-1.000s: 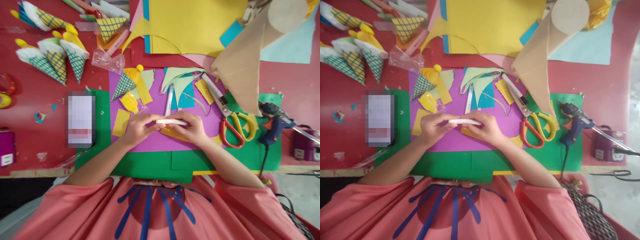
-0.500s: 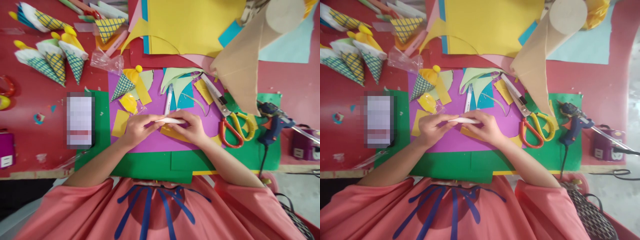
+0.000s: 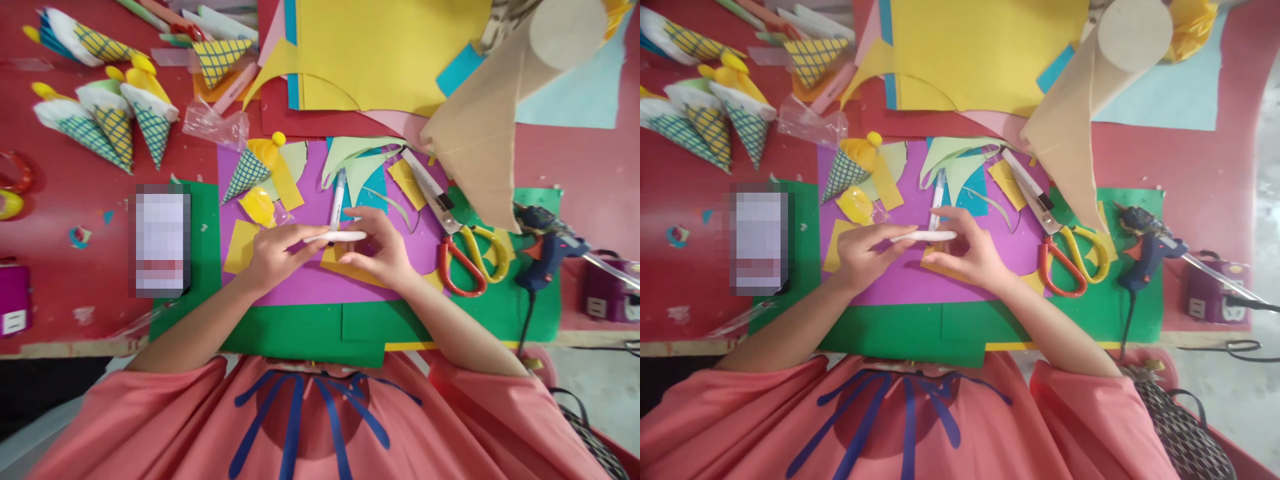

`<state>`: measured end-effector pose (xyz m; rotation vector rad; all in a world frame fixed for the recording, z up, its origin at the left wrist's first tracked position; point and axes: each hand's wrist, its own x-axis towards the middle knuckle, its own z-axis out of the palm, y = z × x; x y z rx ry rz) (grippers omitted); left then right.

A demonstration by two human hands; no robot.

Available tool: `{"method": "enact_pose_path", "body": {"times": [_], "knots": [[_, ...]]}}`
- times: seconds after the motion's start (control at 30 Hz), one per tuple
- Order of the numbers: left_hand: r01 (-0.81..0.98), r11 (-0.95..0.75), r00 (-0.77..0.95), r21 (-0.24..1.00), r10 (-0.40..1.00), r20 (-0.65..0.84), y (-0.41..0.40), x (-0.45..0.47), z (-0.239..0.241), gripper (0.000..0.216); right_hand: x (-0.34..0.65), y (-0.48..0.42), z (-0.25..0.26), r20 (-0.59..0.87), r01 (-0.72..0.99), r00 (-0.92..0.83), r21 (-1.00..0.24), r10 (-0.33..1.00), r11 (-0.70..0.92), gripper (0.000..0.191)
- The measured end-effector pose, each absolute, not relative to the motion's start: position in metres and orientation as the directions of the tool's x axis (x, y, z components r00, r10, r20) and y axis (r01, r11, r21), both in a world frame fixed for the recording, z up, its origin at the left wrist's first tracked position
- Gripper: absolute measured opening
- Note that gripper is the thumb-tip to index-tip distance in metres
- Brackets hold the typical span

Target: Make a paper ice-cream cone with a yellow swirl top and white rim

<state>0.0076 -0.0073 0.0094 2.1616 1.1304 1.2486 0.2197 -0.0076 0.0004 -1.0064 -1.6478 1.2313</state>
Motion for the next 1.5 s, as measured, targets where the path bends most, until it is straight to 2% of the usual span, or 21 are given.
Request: {"method": "enact_pose_path", "body": {"times": [0.07, 0.13, 0.2, 0.23, 0.37, 0.47, 0.53, 0.67, 0.73, 0.83, 0.9, 1.03, 1.07, 1.17, 1.23, 1.33, 1.43, 1.5], "knots": [[0.419, -0.565, 0.269, 0.710, 0.825, 0.498, -0.008, 0.006, 0.009, 0.022, 0.220, -0.007, 0.001, 0.188, 0.145, -0.324, -0.959, 0.927, 0.245, 0.034], [0.363, -0.511, 0.301, 0.780, 0.856, 0.420, -0.008, 0.006, 0.009, 0.045, 0.220, -0.006, 0.003, 0.224, 0.154, -0.316, -0.947, 0.922, 0.283, 0.017], [0.331, -0.479, 0.347, 0.813, 0.863, 0.367, -0.009, 0.006, 0.009, 0.067, 0.219, -0.007, 0.005, 0.215, 0.157, -0.318, -0.949, 0.923, 0.275, 0.015], [0.336, -0.496, 0.359, 0.801, 0.853, 0.378, -0.009, 0.007, 0.009, 0.069, 0.219, -0.007, 0.005, 0.198, 0.161, -0.321, -0.952, 0.926, 0.259, 0.015], [0.399, -0.623, 0.365, 0.673, 0.781, 0.507, -0.007, 0.010, 0.009, 0.029, 0.218, -0.009, 0.003, 0.156, 0.159, -0.343, -0.962, 0.926, 0.221, 0.016], [0.409, -0.653, 0.353, 0.637, 0.757, 0.549, -0.006, 0.011, 0.007, 0.017, 0.217, -0.009, -0.002, 0.168, 0.097, -0.354, -0.972, 0.920, 0.215, 0.041], [0.414, -0.648, 0.337, 0.640, 0.762, 0.553, -0.005, 0.010, 0.006, 0.016, 0.218, -0.008, -0.004, 0.175, 0.076, -0.361, -0.973, 0.916, 0.216, 0.053], [0.417, -0.606, 0.341, 0.677, 0.795, 0.501, -0.006, 0.007, 0.007, 0.015, 0.219, -0.007, 0.001, 0.190, 0.150, -0.340, -0.956, 0.921, 0.252, 0.021], [0.406, -0.580, 0.346, 0.707, 0.813, 0.468, -0.007, 0.006, 0.009, 0.022, 0.219, -0.007, 0.004, 0.183, 0.172, -0.323, -0.954, 0.928, 0.247, 0.016], [0.393, -0.568, 0.337, 0.723, 0.821, 0.462, -0.008, 0.007, 0.011, 0.037, 0.219, -0.007, 0.006, 0.155, 0.184, -0.312, -0.958, 0.937, 0.220, 0.019], [0.392, -0.593, 0.336, 0.703, 0.804, 0.491, -0.007, 0.009, 0.011, 0.031, 0.220, -0.007, 0.005, 0.146, 0.174, -0.327, -0.962, 0.934, 0.211, 0.026], [0.394, -0.592, 0.304, 0.703, 0.806, 0.508, -0.007, 0.010, 0.010, 0.015, 0.220, -0.005, -0.001, 0.184, 0.094, -0.364, -0.968, 0.913, 0.233, 0.054], [0.401, -0.578, 0.292, 0.711, 0.816, 0.499, -0.007, 0.009, 0.010, 0.014, 0.220, -0.005, -0.002, 0.193, 0.093, -0.364, -0.966, 0.911, 0.242, 0.051], [0.415, -0.519, 0.285, 0.748, 0.854, 0.434, -0.008, 0.006, 0.011, 0.016, 0.220, -0.006, 0.001, 0.206, 0.147, -0.341, -0.952, 0.917, 0.268, 0.025], [0.401, -0.475, 0.298, 0.783, 0.876, 0.379, -0.008, 0.005, 0.011, 0.024, 0.220, -0.006, 0.005, 0.200, 0.179, -0.313, -0.947, 0.928, 0.265, 0.019], [0.394, -0.469, 0.290, 0.790, 0.880, 0.377, -0.008, 0.005, 0.011, 0.035, 0.221, -0.006, 0.009, 0.168, 0.211, -0.269, -0.951, 0.948, 0.228, 0.023], [0.420, -0.496, 0.260, 0.760, 0.868, 0.423, -0.007, 0.008, 0.010, 0.021, 0.224, -0.004, 0.009, 0.132, 0.212, -0.279, -0.958, 0.951, 0.195, 0.032], [0.422, -0.509, 0.250, 0.750, 0.861, 0.444, -0.007, 0.008, 0.011, 0.014, 0.225, -0.003, 0.007, 0.135, 0.147, -0.326, -0.971, 0.936, 0.191, 0.041]]}}
